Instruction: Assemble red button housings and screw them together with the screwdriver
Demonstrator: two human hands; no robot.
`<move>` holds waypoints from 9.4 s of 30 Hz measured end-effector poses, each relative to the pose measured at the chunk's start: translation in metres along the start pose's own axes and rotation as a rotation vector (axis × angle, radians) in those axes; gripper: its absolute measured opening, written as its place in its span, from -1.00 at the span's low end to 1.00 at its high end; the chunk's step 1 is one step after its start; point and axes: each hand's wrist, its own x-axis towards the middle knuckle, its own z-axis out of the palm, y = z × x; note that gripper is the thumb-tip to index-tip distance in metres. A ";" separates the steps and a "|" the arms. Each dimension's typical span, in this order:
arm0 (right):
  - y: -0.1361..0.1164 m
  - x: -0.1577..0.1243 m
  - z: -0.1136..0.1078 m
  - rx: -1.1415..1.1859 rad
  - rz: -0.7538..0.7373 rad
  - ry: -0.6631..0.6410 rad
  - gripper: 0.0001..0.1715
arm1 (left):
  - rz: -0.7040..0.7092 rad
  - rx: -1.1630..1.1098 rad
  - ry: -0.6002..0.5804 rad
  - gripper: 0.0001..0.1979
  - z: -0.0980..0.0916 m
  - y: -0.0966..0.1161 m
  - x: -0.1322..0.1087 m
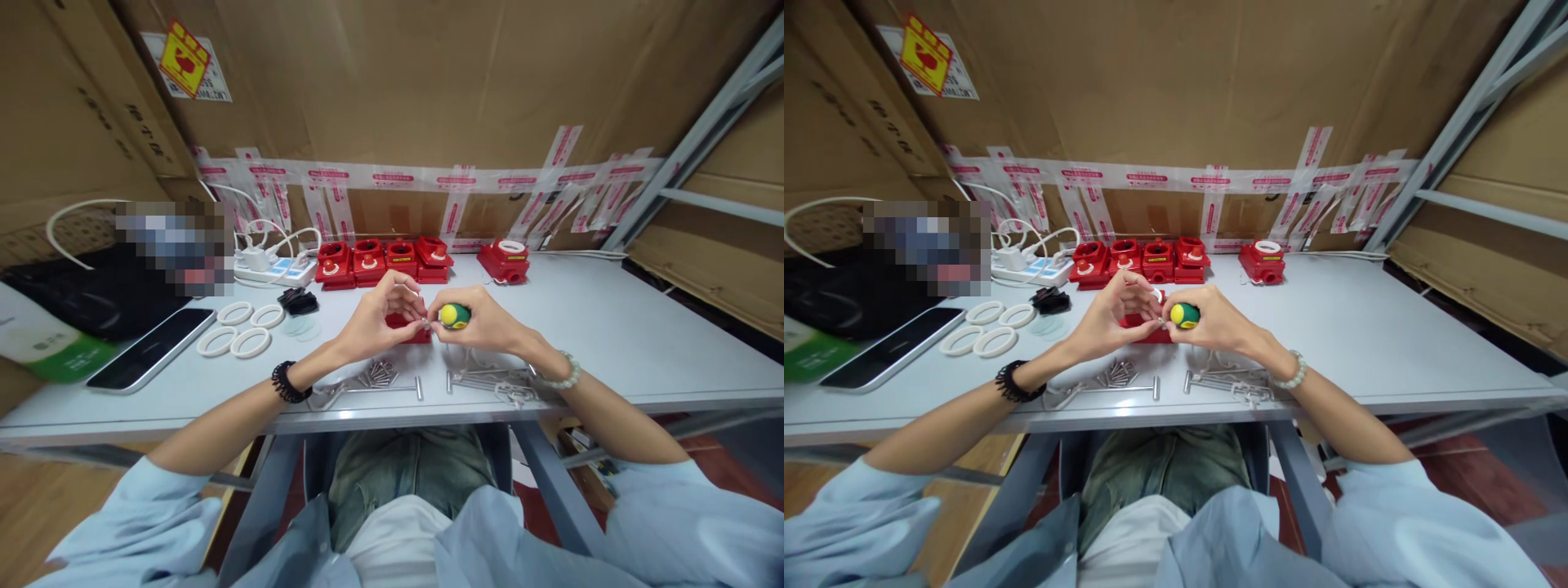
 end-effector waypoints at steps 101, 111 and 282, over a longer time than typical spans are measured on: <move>0.025 0.010 -0.035 0.732 0.373 0.990 -0.77 | 0.010 0.627 -0.024 -0.25 -0.067 0.013 0.013; 0.021 0.011 -0.032 0.728 0.333 1.001 -0.74 | 0.009 0.597 -0.022 -0.25 -0.065 0.014 0.013; 0.081 -0.001 -0.065 -0.852 0.740 0.100 -0.44 | 0.076 1.016 -0.249 -0.73 -0.110 -0.021 -0.020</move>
